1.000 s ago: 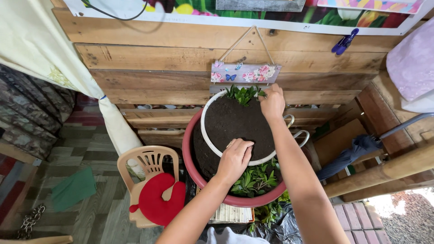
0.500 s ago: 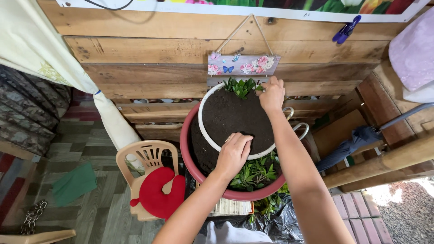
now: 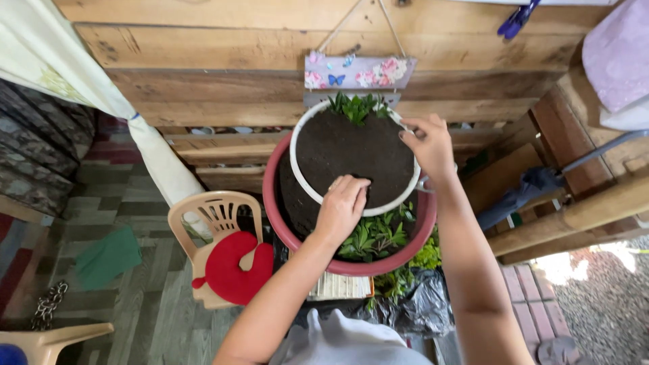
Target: Planting small plant cuttings into a soil-filled pot.
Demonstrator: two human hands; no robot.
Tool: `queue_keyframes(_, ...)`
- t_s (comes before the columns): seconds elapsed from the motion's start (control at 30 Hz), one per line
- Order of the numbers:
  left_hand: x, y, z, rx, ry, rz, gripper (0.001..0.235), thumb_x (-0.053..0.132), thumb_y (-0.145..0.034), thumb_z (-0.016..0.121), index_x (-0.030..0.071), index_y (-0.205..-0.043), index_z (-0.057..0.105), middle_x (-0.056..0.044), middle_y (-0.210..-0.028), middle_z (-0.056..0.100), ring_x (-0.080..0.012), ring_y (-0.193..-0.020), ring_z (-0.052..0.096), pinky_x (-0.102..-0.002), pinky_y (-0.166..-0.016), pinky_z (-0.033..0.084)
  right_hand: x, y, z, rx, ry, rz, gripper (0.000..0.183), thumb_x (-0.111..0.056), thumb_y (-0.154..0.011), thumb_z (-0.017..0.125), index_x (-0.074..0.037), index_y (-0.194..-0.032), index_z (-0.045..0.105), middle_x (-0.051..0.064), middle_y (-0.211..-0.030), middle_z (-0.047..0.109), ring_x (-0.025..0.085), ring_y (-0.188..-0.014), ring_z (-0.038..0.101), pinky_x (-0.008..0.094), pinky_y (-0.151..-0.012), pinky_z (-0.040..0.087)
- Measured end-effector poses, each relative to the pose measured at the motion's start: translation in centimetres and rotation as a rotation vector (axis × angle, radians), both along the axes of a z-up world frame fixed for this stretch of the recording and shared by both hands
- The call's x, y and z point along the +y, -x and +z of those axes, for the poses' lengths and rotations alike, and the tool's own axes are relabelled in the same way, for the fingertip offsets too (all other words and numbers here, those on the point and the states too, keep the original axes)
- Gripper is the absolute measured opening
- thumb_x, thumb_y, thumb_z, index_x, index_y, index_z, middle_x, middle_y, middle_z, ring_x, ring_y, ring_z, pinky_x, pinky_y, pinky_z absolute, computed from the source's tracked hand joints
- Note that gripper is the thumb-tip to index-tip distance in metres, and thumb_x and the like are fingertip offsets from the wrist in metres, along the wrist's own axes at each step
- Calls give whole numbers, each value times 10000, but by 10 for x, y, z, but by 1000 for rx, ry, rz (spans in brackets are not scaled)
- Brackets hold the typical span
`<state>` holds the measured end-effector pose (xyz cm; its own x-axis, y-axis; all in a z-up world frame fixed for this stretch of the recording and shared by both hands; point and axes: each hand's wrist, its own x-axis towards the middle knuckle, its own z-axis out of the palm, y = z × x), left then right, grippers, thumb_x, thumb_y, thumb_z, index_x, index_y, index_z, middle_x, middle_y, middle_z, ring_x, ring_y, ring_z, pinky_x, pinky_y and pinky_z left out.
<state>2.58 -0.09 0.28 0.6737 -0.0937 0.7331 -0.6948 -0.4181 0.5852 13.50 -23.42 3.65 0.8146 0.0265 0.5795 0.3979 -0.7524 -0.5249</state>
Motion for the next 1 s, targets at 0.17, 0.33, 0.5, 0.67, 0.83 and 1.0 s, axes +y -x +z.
queue_keyframes(0.17, 2, 3, 2, 28, 29, -12, 100, 3, -916, 672, 24, -1013, 679, -142, -892, 628, -341, -888, 648, -435, -824, 533, -6, 99, -3, 122, -207, 179, 209, -58, -893, 753, -76, -1100, 774, 47, -973, 670, 177, -904, 600, 300, -794, 473)
queue_keyframes(0.33, 2, 7, 7, 107, 76, -35, 126, 11, -928, 673, 28, -1052, 688, -140, -882, 621, -328, -855, 641, -423, -796, 527, -11, 151, -37, 154, -262, 179, 86, -43, -931, 724, -36, -1005, 767, 36, -943, 677, 151, -913, 636, 289, -842, 499)
queue_keyframes(0.5, 1, 12, 10, 268, 171, -90, 114, 29, -960, 666, 37, -1064, 711, -108, -858, 636, -236, -745, 638, -337, -662, 512, 20, 158, -42, 82, -62, -35, 195, -50, -843, 747, -5, -1031, 724, 116, -957, 674, 260, -891, 633, 357, -786, 529)
queue_keyframes(0.67, 8, 27, 16, 159, 175, -162, 127, 13, -979, 651, 38, -1092, 705, -85, -893, 652, -197, -796, 660, -307, -690, 527, 23, 154, -48, 115, -25, -60, 260, -61, -853, 744, -3, -1102, 693, 134, -986, 661, 302, -915, 631, 401, -810, 519)
queue_keyframes(0.83, 25, 40, 15, 132, 155, -107, 135, -2, -952, 673, 34, -1074, 719, -80, -864, 650, -188, -752, 644, -297, -666, 516, 22, 155, -50, 47, 29, -17, 339, 57, -814, 636, -22, -1134, 711, 157, -1043, 646, 356, -991, 627, 433, -864, 502)
queue_keyframes(1.0, 27, 42, 10, 148, 157, -95, 140, -14, -947, 680, 30, -1072, 722, -83, -828, 626, -177, -682, 608, -292, -623, 496, 15, 148, -64, 105, 109, -58, 176, 7, -770, 713, -49, -936, 726, 118, -928, 671, 355, -939, 646, 456, -835, 467)
